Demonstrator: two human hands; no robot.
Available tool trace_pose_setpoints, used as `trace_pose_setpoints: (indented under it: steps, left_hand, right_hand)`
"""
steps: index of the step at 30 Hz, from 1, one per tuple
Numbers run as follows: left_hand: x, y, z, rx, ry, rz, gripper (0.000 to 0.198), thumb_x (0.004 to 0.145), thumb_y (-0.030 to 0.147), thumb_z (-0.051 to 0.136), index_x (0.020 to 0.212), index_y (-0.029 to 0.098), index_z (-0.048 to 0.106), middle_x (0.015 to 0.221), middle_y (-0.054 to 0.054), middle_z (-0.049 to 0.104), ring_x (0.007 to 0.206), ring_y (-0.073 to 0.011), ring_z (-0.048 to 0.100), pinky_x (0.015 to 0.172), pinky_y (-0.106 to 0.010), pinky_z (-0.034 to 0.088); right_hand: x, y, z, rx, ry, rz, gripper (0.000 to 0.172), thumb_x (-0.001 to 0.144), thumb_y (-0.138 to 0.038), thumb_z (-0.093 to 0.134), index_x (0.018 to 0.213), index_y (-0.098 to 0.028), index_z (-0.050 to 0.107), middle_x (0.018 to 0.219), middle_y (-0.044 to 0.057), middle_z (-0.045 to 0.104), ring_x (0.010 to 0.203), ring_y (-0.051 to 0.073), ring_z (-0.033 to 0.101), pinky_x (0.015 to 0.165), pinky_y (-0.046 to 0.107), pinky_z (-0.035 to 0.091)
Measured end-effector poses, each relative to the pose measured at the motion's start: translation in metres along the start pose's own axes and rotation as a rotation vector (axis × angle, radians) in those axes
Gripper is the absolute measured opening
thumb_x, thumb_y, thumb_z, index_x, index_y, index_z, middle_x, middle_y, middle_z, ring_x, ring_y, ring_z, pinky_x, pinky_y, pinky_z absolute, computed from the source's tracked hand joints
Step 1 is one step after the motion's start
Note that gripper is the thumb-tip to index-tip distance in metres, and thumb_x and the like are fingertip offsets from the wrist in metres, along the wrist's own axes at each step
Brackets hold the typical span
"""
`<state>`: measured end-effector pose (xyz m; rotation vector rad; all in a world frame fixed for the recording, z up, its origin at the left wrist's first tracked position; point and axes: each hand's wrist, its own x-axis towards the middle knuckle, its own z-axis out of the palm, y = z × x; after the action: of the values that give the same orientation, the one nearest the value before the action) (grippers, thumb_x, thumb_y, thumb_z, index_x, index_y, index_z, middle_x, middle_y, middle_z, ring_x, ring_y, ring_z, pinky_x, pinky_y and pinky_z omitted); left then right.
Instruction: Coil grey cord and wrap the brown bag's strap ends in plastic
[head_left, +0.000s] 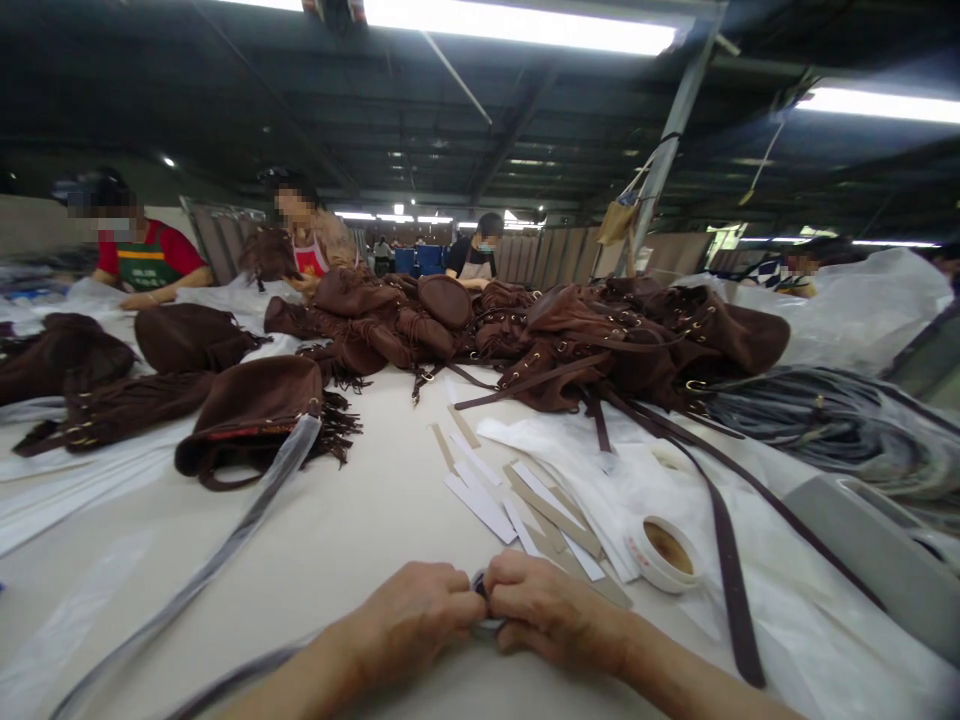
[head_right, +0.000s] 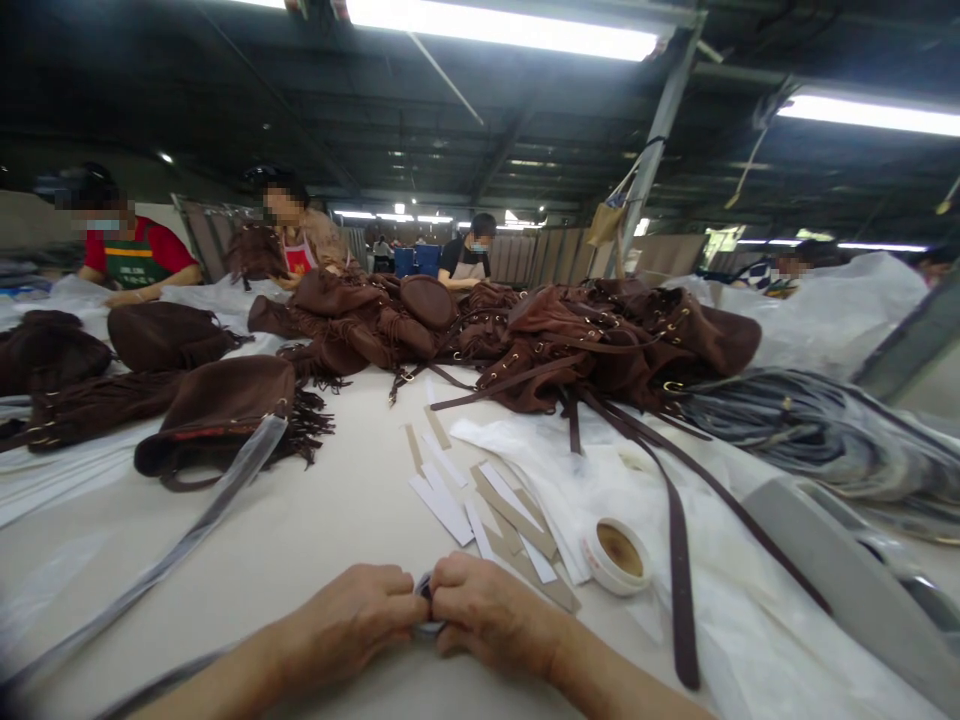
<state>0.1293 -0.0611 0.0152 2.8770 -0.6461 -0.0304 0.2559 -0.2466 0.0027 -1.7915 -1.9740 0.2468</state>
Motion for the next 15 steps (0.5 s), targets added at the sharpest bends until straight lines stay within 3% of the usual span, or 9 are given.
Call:
trace_pose_setpoints:
  steps: [5,9,11,13,15]
  left_hand:
    - [0.012,0.002,0.009,0.032,0.01,-0.079,0.009,0.091,0.019,0.049,0.093,0.02,0.057,0.091,0.0,0.063,0.083,-0.0153,0.058,0.075,-0.023,0.046]
    - [0.019,0.03,0.037,0.021,0.049,-0.364,0.019,0.085,0.006,0.045,0.099,0.016,0.056,0.098,-0.008,0.065,0.09,-0.0222,0.06,0.081,-0.035,0.05]
    - [0.017,0.042,0.047,-0.021,0.051,-0.478,0.02,0.083,0.005,0.046,0.099,0.015,0.056,0.098,-0.009,0.065,0.09,-0.0246,0.061,0.08,-0.037,0.051]
    - [0.011,0.046,0.049,-0.029,0.05,-0.461,0.016,0.086,0.009,0.048,0.098,0.017,0.055,0.096,-0.007,0.065,0.087,-0.0243,0.062,0.076,-0.037,0.052]
    - [0.002,0.043,0.043,0.02,0.047,-0.34,0.011,0.09,0.015,0.049,0.098,0.02,0.054,0.093,-0.004,0.064,0.084,-0.0223,0.061,0.073,-0.034,0.051]
  right_hand:
    - [0.002,0.005,0.002,-0.06,0.001,0.023,0.009,0.086,-0.025,0.061,0.081,-0.018,0.061,0.092,0.005,0.061,0.087,0.018,0.056,0.077,0.027,0.045]
    - [0.003,-0.008,0.023,-0.304,0.02,0.234,0.01,0.088,-0.015,0.053,0.089,-0.016,0.063,0.094,0.006,0.064,0.078,0.018,0.058,0.069,0.028,0.045]
    - [0.001,-0.016,0.033,-0.311,0.045,0.323,0.013,0.089,-0.012,0.049,0.092,-0.016,0.062,0.095,0.006,0.064,0.074,0.017,0.058,0.065,0.027,0.044]
    - [-0.003,-0.021,0.033,-0.201,0.046,0.292,0.01,0.089,-0.016,0.051,0.089,-0.016,0.06,0.093,0.006,0.063,0.076,0.017,0.058,0.066,0.026,0.044]
    - [-0.007,-0.022,0.024,-0.046,0.024,0.17,0.007,0.089,-0.019,0.053,0.085,-0.017,0.058,0.089,0.005,0.061,0.08,0.017,0.057,0.07,0.026,0.045]
